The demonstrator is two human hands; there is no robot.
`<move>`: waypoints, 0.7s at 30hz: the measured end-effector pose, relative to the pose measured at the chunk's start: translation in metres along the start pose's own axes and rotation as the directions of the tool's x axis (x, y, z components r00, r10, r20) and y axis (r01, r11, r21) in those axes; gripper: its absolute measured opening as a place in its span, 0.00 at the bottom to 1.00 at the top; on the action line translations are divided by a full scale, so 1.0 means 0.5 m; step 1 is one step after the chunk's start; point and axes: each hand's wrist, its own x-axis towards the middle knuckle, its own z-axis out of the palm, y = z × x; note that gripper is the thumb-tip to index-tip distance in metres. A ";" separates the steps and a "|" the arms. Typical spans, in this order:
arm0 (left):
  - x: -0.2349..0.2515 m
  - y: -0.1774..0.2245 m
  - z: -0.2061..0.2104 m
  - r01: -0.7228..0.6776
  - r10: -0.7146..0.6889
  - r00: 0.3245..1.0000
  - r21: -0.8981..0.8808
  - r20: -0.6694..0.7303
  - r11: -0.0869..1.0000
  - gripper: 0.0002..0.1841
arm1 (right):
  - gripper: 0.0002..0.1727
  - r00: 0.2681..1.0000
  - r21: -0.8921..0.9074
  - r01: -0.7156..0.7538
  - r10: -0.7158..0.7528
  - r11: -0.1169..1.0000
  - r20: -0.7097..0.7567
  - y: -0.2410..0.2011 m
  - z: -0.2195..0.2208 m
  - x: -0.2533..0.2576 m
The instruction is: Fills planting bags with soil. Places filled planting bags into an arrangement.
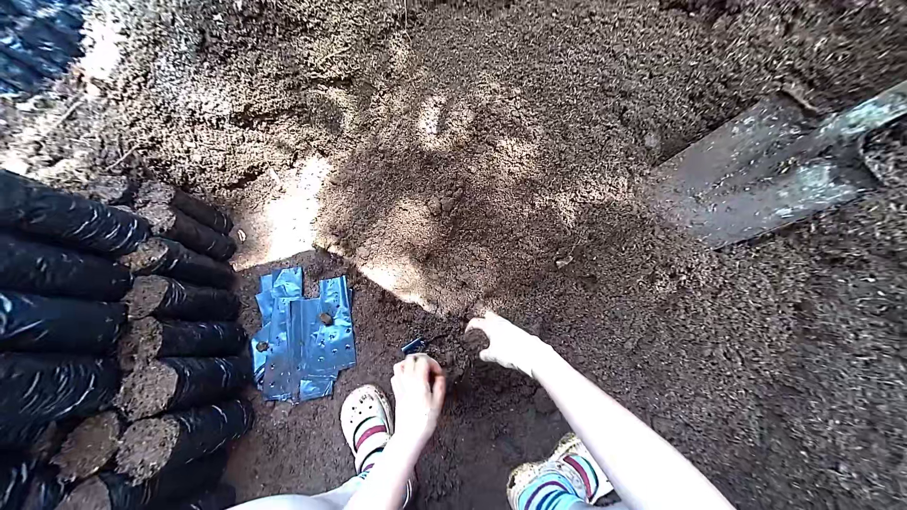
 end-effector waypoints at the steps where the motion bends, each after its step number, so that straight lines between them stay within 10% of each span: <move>1: 0.004 -0.001 -0.008 0.075 -0.080 0.994 -0.076 -0.068 0.994 0.15 | 0.34 1.000 -0.006 0.026 -0.026 1.000 0.004 -0.038 0.004 -0.016; 7: 0.026 0.000 -0.028 0.524 -0.436 0.798 -0.122 0.416 0.843 0.38 | 0.34 1.000 -0.065 0.005 -0.006 0.998 -0.018 -0.135 0.071 -0.018; 10: 0.025 0.007 -0.014 0.520 -0.424 0.810 -0.162 0.404 0.839 0.32 | 0.21 0.987 -0.090 -0.022 0.007 0.996 -0.162 -0.132 0.129 -0.010; 21: 0.019 -0.006 -0.011 0.517 -0.411 0.831 -0.250 0.374 0.819 0.28 | 0.19 0.986 -0.139 -0.017 -0.006 0.990 -0.167 -0.107 0.127 -0.004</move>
